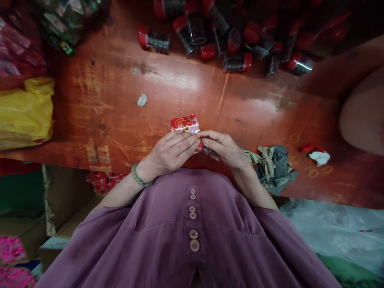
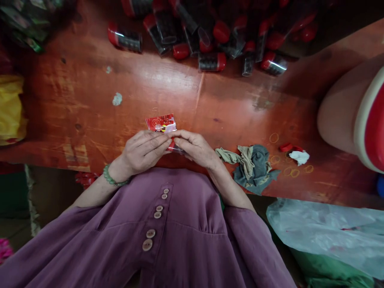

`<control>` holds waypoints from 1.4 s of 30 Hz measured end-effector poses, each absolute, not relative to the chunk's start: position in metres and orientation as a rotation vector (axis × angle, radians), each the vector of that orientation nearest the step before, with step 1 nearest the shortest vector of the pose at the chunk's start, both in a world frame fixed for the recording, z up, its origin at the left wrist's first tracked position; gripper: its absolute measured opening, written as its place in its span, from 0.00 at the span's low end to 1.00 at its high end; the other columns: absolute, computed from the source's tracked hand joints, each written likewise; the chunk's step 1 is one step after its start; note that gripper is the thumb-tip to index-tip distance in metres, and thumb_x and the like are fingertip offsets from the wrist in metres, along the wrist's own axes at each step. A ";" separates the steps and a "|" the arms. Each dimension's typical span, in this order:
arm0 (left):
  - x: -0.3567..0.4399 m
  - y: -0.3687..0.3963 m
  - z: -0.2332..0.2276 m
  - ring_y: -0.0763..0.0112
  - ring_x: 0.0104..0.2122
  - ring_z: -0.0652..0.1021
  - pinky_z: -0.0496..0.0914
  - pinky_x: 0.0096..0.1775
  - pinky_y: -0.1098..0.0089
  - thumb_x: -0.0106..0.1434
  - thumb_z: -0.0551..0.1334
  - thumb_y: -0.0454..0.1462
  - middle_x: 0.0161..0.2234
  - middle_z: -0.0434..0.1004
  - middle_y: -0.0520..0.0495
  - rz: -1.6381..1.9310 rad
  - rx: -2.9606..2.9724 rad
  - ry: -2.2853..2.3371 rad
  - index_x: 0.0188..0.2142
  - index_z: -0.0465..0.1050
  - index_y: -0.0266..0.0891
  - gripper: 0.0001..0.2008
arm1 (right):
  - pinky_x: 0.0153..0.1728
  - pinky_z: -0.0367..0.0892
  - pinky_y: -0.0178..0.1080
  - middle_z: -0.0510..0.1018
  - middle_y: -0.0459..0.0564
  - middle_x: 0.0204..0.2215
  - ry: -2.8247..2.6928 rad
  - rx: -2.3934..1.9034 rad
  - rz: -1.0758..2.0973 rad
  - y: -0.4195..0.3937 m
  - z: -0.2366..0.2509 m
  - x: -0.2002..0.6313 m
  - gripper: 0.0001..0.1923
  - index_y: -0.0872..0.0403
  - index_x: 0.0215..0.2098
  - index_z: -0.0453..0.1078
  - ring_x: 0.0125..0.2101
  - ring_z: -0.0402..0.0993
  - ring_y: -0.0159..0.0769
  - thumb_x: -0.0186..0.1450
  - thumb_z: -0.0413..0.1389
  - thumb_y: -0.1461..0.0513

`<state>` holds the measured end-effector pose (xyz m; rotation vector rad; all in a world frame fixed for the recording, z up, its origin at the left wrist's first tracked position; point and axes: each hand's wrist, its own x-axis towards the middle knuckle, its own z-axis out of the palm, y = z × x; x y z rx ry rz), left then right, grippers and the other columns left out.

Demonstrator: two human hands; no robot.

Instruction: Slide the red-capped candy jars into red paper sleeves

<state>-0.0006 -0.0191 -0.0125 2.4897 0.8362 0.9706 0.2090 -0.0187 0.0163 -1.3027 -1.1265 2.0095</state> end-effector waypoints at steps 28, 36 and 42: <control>0.014 -0.026 0.009 0.73 0.28 0.78 0.73 0.39 0.69 0.44 0.77 0.46 0.27 0.81 0.54 1.277 0.393 1.161 0.26 0.80 0.40 0.15 | 0.53 0.74 0.47 0.79 0.54 0.51 -1.789 -1.270 1.132 -0.031 0.016 0.163 0.17 0.52 0.55 0.69 0.47 0.78 0.41 0.69 0.54 0.58; -0.007 -0.019 0.001 0.74 0.30 0.78 0.73 0.41 0.68 0.46 0.76 0.50 0.28 0.80 0.55 1.394 0.432 1.133 0.27 0.78 0.42 0.17 | 0.56 0.72 0.49 0.76 0.55 0.55 -1.790 -1.239 1.105 -0.031 0.009 0.140 0.21 0.51 0.60 0.65 0.50 0.77 0.43 0.70 0.52 0.56; -0.012 -0.027 0.002 0.72 0.26 0.77 0.74 0.34 0.67 0.42 0.76 0.52 0.26 0.79 0.52 1.232 0.474 1.062 0.25 0.77 0.40 0.21 | 0.46 0.77 0.45 0.76 0.53 0.51 -1.630 -1.217 1.366 -0.034 0.012 0.130 0.24 0.48 0.63 0.60 0.39 0.79 0.37 0.71 0.51 0.53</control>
